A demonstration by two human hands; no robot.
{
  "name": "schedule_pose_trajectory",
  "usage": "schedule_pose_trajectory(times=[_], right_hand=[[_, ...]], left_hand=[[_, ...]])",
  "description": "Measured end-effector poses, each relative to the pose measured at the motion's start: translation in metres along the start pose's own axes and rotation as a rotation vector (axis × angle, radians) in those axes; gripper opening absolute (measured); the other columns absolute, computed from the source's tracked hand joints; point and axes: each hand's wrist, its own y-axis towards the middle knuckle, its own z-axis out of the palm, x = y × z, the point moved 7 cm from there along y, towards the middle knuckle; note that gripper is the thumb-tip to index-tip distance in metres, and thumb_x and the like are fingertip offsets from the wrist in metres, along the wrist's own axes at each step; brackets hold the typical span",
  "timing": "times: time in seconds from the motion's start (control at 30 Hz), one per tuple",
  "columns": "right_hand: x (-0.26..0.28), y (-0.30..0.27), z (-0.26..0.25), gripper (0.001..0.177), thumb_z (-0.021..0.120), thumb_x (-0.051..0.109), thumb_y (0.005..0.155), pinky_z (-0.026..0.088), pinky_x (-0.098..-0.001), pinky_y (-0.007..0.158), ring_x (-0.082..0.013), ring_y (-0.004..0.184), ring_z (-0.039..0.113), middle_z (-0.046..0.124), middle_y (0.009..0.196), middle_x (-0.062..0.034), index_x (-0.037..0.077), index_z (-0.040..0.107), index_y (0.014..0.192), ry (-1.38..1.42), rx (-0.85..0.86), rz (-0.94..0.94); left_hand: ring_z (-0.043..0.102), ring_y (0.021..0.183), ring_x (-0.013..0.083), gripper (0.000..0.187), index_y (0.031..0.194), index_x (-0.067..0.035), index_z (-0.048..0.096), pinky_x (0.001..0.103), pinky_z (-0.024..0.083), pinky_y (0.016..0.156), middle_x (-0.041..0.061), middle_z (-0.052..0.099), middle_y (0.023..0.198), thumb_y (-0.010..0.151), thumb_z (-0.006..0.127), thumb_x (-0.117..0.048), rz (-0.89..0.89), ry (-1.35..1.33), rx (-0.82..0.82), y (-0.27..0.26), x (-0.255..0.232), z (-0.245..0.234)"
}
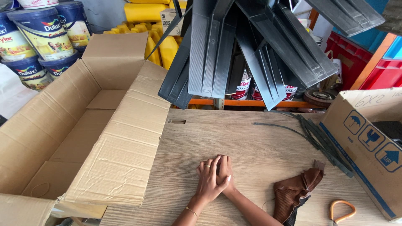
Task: Cleaning a black plastic component with a cloth and organizing rubber strips on a workbench.
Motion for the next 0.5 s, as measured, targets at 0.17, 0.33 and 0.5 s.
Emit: schedule_pose_trajectory(times=[0.17,0.33,0.5], right_hand=[[0.012,0.003,-0.006,0.06,0.076,0.029,0.08,0.05,-0.0494,0.081,-0.0414,0.098,0.055,0.055,0.107,-0.0263,-0.005,0.049,0.12,0.01,-0.008,0.01],[0.003,0.001,0.0,0.056,0.076,0.03,0.082,0.05,-0.0491,0.082,-0.0412,0.098,0.055,0.057,0.105,-0.0252,-0.004,0.05,0.118,-0.029,0.014,0.019],[0.015,0.003,-0.006,0.068,0.078,0.032,0.083,0.05,-0.0485,0.089,-0.0397,0.108,0.049,0.05,0.118,-0.0271,-0.009,0.042,0.124,0.003,-0.044,-0.056]], left_hand=[[0.046,0.115,0.035,0.086,0.147,0.0,0.044,0.055,0.034,0.099,0.022,0.052,0.132,0.09,0.059,-0.062,0.014,0.009,-0.007,-0.003,0.004,0.006],[0.046,0.116,0.0348,0.087,0.148,0.001,0.043,0.056,0.035,0.1,0.022,0.051,0.134,0.091,0.058,-0.063,-0.003,-0.01,0.027,-0.003,0.007,0.01],[0.044,0.125,0.0362,0.089,0.152,-0.002,0.039,0.058,0.035,0.103,0.022,0.047,0.141,0.091,0.056,-0.065,-0.008,-0.044,0.055,-0.002,0.006,0.014]])
